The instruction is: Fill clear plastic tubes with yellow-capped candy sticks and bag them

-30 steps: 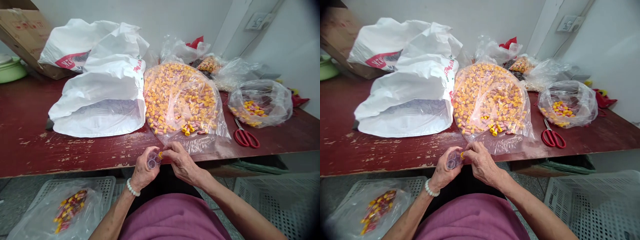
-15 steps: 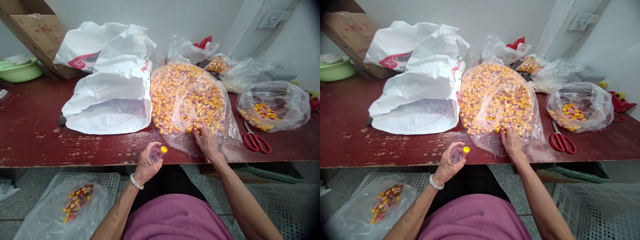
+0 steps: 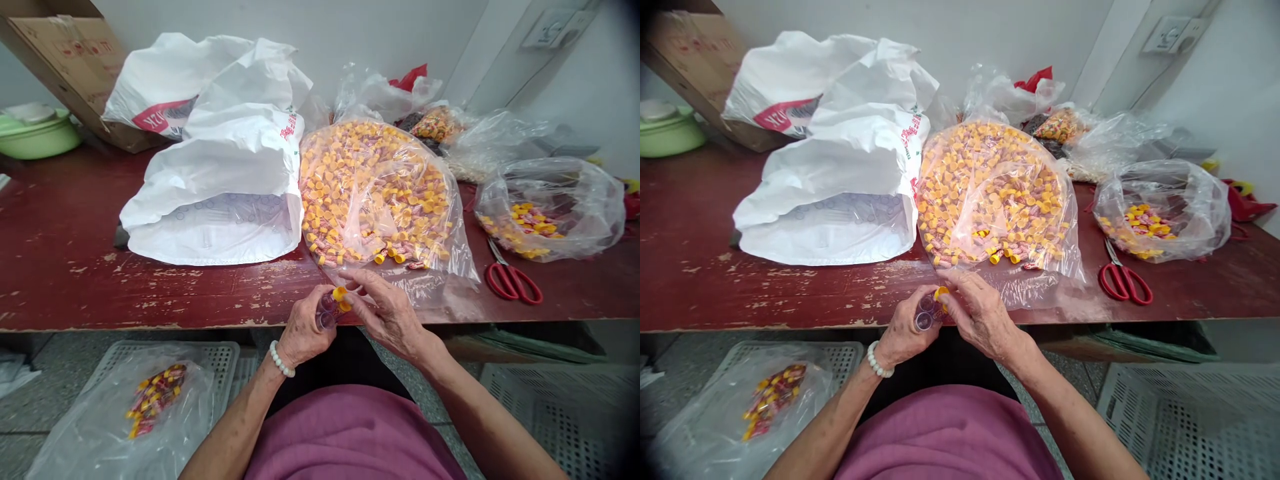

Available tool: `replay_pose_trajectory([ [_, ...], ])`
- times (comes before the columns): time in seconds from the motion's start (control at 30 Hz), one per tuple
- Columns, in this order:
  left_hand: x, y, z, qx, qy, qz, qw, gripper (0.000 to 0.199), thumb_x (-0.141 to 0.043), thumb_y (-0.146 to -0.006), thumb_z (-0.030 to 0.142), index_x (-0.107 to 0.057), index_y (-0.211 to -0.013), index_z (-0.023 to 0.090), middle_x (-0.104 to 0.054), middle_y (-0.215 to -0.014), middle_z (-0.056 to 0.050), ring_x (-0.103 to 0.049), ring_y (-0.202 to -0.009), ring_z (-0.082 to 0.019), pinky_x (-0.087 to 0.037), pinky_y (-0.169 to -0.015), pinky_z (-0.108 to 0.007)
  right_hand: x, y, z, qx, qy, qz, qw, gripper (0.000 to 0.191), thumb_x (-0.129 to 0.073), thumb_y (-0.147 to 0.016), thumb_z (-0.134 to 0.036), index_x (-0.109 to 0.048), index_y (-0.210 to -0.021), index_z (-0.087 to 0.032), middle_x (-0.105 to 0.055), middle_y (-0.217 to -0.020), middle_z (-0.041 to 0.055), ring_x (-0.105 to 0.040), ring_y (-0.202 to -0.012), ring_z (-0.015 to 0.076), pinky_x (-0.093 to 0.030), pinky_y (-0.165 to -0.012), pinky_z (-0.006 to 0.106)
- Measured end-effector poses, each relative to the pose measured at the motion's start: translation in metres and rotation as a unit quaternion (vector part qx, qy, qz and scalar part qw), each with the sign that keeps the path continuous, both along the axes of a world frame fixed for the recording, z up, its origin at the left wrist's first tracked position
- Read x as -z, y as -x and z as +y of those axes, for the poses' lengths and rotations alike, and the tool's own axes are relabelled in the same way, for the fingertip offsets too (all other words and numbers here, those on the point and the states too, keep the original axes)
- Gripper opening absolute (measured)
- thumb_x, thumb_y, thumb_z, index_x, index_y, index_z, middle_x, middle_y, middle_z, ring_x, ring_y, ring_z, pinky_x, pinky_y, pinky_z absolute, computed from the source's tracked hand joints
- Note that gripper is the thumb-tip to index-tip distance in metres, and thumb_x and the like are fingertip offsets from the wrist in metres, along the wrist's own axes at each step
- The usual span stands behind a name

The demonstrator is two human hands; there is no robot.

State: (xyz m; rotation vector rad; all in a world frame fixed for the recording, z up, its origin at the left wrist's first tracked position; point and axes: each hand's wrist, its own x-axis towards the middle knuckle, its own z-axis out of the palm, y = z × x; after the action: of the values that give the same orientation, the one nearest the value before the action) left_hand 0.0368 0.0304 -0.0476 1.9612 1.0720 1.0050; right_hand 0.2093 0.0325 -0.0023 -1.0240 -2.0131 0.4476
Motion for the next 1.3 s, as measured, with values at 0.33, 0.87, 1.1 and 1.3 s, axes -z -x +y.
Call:
replay_pose_trajectory([
  [0.33,0.003,0.005,0.001,-0.007,0.078,-0.045,0.996,0.042,-0.06,-0.066,0.007,-0.051,-0.105,0.018,-0.062,-0.094,-0.003,-0.06,-0.081,-0.015,-0.047,-0.075,-0.026,0.026,-0.002,0.003,-0.002,-0.033,-0.092,0.995,0.043,-0.041,-0.076,0.0,-0.062,-0.104,-0.025,-0.051,-0.117,0.0079,-0.05,-0.102,0.0204,-0.045,-0.084,0.038],
  [0.87,0.003,0.012,0.004,-0.072,0.2,-0.171,0.962,0.048,-0.065,-0.059,0.007,-0.05,-0.104,0.015,-0.06,-0.096,-0.004,-0.06,-0.078,-0.014,-0.05,-0.07,-0.025,0.057,-0.06,0.067,0.341,0.081,-0.222,0.91,0.018,-0.047,-0.084,-0.019,-0.056,-0.097,-0.012,-0.059,-0.092,0.014,-0.055,-0.084,0.0242,-0.042,-0.068,0.033],
  [1.1,0.003,0.004,0.008,-0.04,0.104,-0.084,0.99,0.042,-0.062,-0.064,0.007,-0.052,-0.103,0.017,-0.061,-0.093,-0.003,-0.06,-0.082,-0.016,-0.048,-0.076,-0.027,-0.001,-0.013,0.005,0.005,0.022,-0.019,1.0,0.022,-0.044,-0.089,-0.015,-0.056,-0.107,-0.02,-0.055,-0.1,0.0077,-0.055,-0.092,0.0166,-0.047,-0.079,0.031],
  [1.3,0.002,0.002,0.008,-0.02,0.077,-0.066,0.995,0.038,-0.06,-0.067,0.008,-0.052,-0.103,0.016,-0.063,-0.096,-0.004,-0.06,-0.086,-0.017,-0.047,-0.078,-0.028,-0.006,0.005,-0.005,-0.079,0.042,-0.026,0.996,0.031,-0.044,-0.088,-0.011,-0.052,-0.116,-0.022,-0.057,-0.105,0.0079,-0.055,-0.098,0.0165,-0.049,-0.083,0.032],
])
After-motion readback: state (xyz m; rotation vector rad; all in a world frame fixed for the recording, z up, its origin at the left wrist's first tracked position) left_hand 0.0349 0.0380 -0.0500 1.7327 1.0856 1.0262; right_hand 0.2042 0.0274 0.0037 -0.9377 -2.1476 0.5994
